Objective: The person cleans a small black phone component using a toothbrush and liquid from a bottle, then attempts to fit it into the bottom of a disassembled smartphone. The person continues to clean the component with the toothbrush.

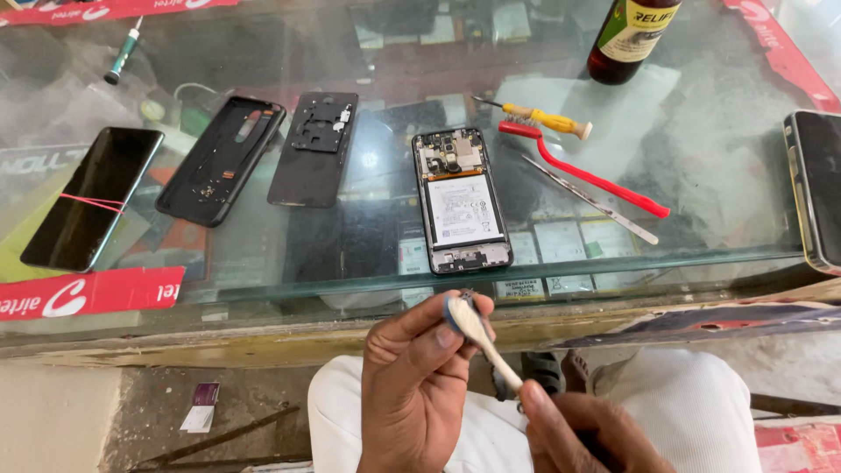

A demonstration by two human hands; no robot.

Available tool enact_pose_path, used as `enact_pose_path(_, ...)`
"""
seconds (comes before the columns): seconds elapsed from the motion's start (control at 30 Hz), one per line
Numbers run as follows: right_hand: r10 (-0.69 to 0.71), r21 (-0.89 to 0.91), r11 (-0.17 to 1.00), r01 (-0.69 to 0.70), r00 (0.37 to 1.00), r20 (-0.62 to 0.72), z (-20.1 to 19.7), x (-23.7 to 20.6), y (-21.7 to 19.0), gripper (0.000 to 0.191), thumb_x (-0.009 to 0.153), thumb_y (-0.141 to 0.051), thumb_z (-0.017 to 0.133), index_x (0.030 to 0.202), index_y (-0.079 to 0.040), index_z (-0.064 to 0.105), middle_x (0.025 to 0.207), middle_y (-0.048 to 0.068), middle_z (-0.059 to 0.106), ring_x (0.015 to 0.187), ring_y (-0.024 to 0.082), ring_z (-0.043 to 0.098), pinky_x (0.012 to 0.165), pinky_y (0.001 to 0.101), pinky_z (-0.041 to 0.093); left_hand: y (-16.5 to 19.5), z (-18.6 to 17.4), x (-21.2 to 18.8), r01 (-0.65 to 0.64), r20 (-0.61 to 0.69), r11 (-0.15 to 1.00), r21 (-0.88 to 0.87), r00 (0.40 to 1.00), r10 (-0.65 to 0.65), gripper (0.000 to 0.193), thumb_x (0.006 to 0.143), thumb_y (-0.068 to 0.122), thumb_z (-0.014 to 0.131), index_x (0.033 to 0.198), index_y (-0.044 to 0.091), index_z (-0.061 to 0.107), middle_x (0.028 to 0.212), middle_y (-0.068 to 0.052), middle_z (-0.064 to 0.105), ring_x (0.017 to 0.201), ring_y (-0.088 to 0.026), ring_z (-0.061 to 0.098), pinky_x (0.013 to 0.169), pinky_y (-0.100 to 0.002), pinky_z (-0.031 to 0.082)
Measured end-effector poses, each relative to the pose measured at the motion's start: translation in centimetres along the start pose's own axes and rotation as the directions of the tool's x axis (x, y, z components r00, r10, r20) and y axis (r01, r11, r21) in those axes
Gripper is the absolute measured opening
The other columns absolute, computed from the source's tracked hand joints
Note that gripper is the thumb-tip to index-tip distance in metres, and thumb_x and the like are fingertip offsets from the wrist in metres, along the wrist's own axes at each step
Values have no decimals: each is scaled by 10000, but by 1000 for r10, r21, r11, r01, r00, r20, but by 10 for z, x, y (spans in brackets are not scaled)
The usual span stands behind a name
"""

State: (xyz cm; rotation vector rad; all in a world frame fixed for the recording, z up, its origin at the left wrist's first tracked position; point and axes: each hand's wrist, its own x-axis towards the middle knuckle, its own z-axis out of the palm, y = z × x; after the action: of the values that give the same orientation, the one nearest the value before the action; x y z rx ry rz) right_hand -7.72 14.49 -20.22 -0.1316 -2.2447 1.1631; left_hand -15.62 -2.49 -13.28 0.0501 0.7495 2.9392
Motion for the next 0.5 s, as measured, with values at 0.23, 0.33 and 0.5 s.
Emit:
enact_pose_path(0.23, -305, -23, 952, 306, 951, 54, -1, -1, 5, 271, 808, -36, 777, 1078, -19, 750, 773, 59, 711, 657, 75, 686, 599, 227, 554, -2, 4, -4, -3, -47, 1000, -23, 999, 2, 258, 864, -62, 694, 1116, -75, 751, 1072, -239, 757, 1041, -291, 737, 955, -399, 578)
enact_pose_path(0.33, 214, 32, 976, -216, 975, 55, 2, -11, 8, 248, 825, -63, 767, 1068, -16, 756, 761, 61, 712, 657, 77, 679, 595, 223, 553, 4, -3, -2, -28, -21, 999, -18, 999, 27, 249, 875, -64, 695, 1118, -81, 749, 1076, -263, 765, 988, -289, 736, 917, -387, 576)
enact_pose_path(0.5, 274, 35, 959, -280, 956, 108, 0, -17, 13, 222, 852, -107, 751, 1052, -11, 766, 741, 63, 714, 656, 79, 668, 590, 216, 550, -2, -5, -4, -1, -52, 999, -42, 999, -1, 248, 872, -69, 700, 1116, -81, 746, 1076, -249, 758, 972, -260, 734, 909, -371, 581)
